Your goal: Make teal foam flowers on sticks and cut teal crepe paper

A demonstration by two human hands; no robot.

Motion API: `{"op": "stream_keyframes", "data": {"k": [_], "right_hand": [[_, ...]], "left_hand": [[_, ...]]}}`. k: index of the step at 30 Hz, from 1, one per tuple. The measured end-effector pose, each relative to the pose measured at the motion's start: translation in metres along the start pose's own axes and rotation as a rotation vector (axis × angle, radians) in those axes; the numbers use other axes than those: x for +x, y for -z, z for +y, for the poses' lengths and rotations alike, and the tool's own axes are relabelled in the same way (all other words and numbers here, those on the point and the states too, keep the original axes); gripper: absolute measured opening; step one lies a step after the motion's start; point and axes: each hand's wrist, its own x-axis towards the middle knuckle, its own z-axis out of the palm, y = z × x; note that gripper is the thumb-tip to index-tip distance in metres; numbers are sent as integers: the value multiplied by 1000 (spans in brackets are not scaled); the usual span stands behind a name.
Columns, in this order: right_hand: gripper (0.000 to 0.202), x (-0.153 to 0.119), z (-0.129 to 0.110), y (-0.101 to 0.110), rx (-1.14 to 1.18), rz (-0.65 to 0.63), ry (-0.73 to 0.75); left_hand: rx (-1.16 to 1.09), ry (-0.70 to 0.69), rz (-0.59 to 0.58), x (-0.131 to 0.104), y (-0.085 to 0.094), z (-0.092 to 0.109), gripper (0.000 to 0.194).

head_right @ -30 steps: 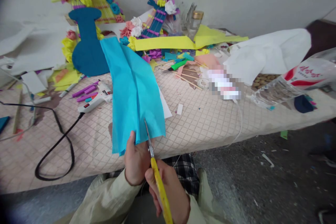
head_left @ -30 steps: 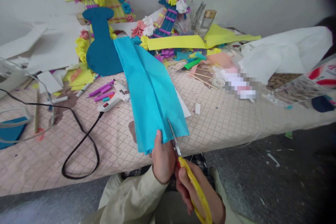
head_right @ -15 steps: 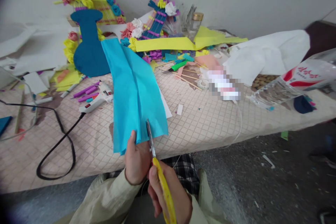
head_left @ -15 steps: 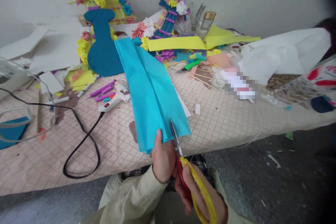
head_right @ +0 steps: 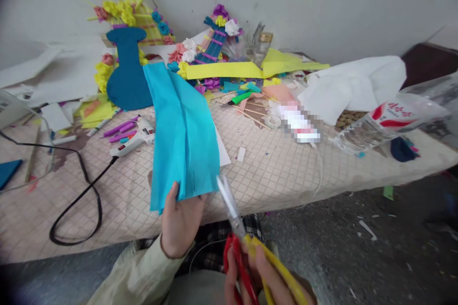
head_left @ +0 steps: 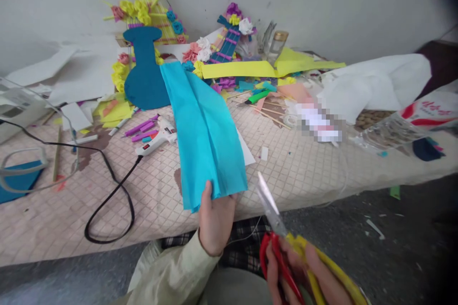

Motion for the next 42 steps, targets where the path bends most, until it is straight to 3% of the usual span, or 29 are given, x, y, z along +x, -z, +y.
{"op": "stream_keyframes", "data": {"k": [4, 8, 12, 14, 17, 20, 25, 28, 32, 35, 42], "right_hand": [[59, 13, -17, 13, 127, -42, 43], [39, 21, -34, 12, 135, 59, 200], [34, 28, -62, 22, -224, 236, 265], [33, 39, -82, 35, -438, 423, 324], [33, 66, -109, 53, -865, 673, 417], [30, 98, -125, 60, -1115, 762, 389], [20, 120, -128, 54, -1151, 740, 419], [17, 104, -122, 49, -1114, 689, 424], [19, 70, -106, 32, -818, 466, 420], [18, 55, -93, 16, -687, 373, 366], [26, 58, -83, 0, -708, 385, 331]], "left_hand": [[55, 3, 4, -11, 5, 6, 34], [104, 53, 10, -22, 15, 16, 31], [116, 65, 9, -23, 19, 22, 31], [113, 72, 0, -22, 20, 22, 30], [102, 108, -46, -25, 21, 17, 20], [84, 149, -89, -31, 23, 9, 10], [-6, 161, -153, -38, 29, -3, 24], [-5, 170, -135, -39, 31, -7, 23], [-1, 191, -122, -38, 30, -11, 23], [15, 221, -134, -37, 27, -16, 15], [48, 272, -95, -39, 24, -26, 9]]}}
